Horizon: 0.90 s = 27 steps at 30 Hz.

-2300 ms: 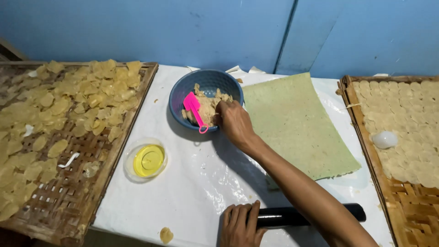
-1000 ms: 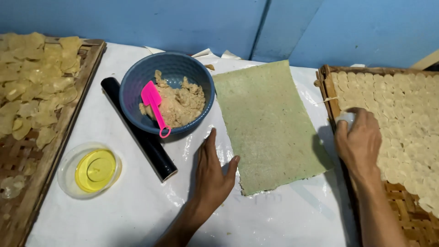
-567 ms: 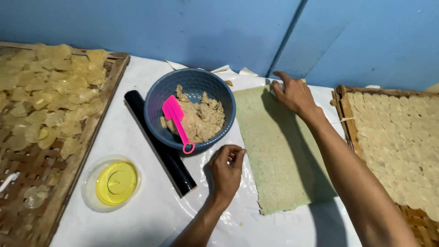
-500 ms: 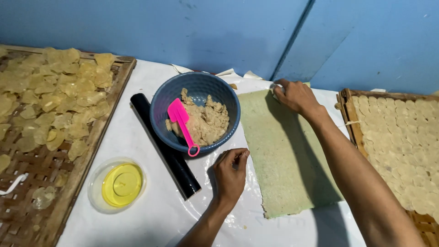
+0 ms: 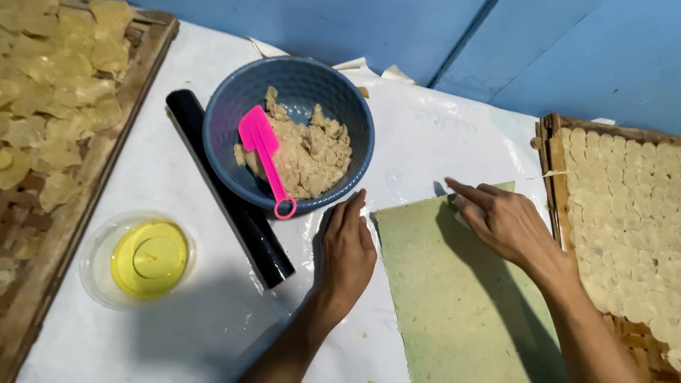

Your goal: Rolling dough and cutting circles to make chips.

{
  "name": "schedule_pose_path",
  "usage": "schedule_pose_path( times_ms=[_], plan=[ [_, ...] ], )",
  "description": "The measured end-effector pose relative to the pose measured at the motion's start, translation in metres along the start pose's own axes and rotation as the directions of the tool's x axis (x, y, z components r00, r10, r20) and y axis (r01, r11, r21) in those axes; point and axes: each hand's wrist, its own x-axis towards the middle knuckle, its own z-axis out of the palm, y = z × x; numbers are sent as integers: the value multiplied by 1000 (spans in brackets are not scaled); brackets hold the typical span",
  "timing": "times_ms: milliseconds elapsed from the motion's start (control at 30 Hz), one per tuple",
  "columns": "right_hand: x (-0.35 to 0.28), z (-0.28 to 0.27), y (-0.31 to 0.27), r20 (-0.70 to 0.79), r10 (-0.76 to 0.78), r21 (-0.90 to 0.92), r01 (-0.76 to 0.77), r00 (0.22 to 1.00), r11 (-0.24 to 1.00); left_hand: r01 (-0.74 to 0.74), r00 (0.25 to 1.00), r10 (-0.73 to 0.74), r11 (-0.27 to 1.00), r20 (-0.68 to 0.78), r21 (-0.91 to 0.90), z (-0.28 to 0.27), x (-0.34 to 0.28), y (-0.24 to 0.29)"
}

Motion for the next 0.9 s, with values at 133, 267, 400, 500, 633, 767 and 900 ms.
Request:
schedule_pose_path(
  times_ms=[133, 267, 400, 500, 633, 767, 900],
  plan=[
    [-20, 19, -11, -183, -42, 76, 57, 982, 996, -52, 998, 51, 997, 25, 59, 12, -7, -8],
    [-19, 54, -26, -303, -183, 171, 242, 935, 955, -76, 996, 73, 995, 59, 58, 11, -8, -11],
    [-14, 65, -52, -352, -359, 50, 400, 865, 915, -114, 993, 112, 992, 35, 55, 7, -6, -9],
    [-14, 67, -62, -412, -379, 49, 436, 828, 899, -112, 994, 112, 992, 8, 50, 7, -6, -9],
    [-13, 65, -63, -429, -348, 122, 435, 834, 892, -101, 995, 101, 995, -15, 13, 12, -4, -10],
    [-18, 54, -64, -385, -343, 346, 479, 857, 807, -109, 984, 85, 984, -159, -144, 9, 0, 3],
    [-24, 45, -64, -184, -382, 394, 424, 906, 815, -96, 995, 86, 893, -42, -440, -9, 4, 14]
  ],
)
